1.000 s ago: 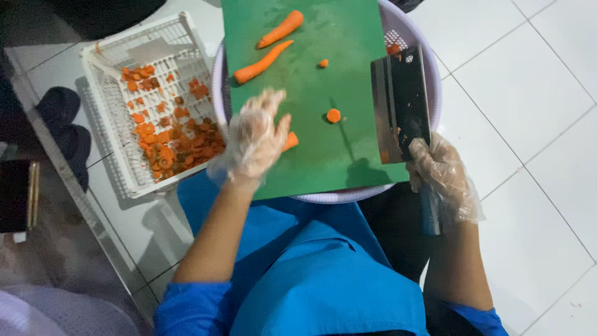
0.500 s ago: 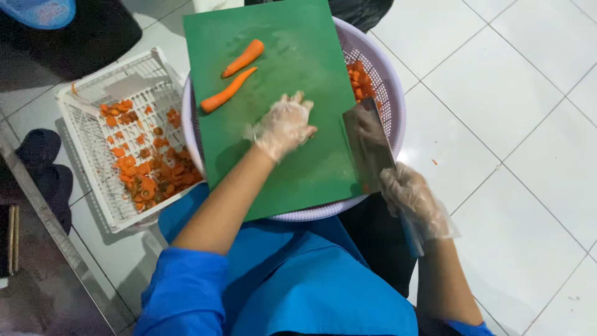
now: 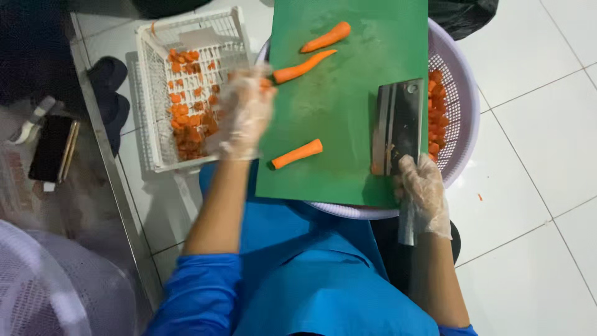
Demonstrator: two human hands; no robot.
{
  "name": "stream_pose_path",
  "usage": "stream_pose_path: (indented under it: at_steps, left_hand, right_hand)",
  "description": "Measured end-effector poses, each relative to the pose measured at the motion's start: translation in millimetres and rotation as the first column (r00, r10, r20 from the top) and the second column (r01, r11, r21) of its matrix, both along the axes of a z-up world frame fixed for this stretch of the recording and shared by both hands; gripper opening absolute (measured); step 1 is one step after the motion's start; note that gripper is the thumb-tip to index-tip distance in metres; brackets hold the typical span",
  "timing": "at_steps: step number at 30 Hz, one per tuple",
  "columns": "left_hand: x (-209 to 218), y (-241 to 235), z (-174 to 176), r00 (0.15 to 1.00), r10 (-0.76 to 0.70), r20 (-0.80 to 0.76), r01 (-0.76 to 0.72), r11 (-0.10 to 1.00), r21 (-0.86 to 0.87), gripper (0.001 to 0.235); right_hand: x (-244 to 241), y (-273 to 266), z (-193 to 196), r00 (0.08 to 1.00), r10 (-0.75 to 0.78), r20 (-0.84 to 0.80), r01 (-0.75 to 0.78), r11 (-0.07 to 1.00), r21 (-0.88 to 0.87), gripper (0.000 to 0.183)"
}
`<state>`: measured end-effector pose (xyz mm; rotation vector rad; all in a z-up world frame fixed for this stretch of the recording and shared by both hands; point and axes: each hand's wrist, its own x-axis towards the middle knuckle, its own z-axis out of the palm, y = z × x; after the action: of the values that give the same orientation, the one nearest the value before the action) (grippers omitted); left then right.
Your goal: The person sits on the floor and chops carrots into small round pieces using a cleaver on a green cutting board placed on their lap. The chopped pieces are transferred into a nearby purple colander.
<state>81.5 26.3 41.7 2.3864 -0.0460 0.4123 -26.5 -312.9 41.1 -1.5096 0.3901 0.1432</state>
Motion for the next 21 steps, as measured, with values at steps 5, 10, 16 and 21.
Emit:
stream_pose_path:
  at_steps: [5,10,16,21]
  left_hand:
    - [-78.5,18.9,20.9,0.979,-0.098,0.176,0.053,0.969,0.242,0.053]
    - [-96.6,-34.9,-31.8,0.936,-0.343,0.086,0.330,0.934,0.136,0.045]
    - [-82.0,-76.9,-49.0,0.920,-0.353,0.170,0.348,0.936,0.060,0.026]
    - [-86.3,-80.5,-49.9,0.915,-0.335,0.224,0.340,0.940,0.015,0.020]
  right_hand:
    - [2.9,9.5,22.6,1.000,-0.009,-0.015,0.005,0.969,-0.248,0.018]
    - [1.4,38.2,58.9,0.983,0.159,-0.089,-0.163,0.549,-0.820,0.021]
    - [6.0,71.2,95.9,0.954,0.268,-0.133,-0.232,0.383,-0.894,0.019]
    - [-4.5,71.4,92.4,0.929,0.368,-0.043,-0.151,0.269,-0.951,0.014]
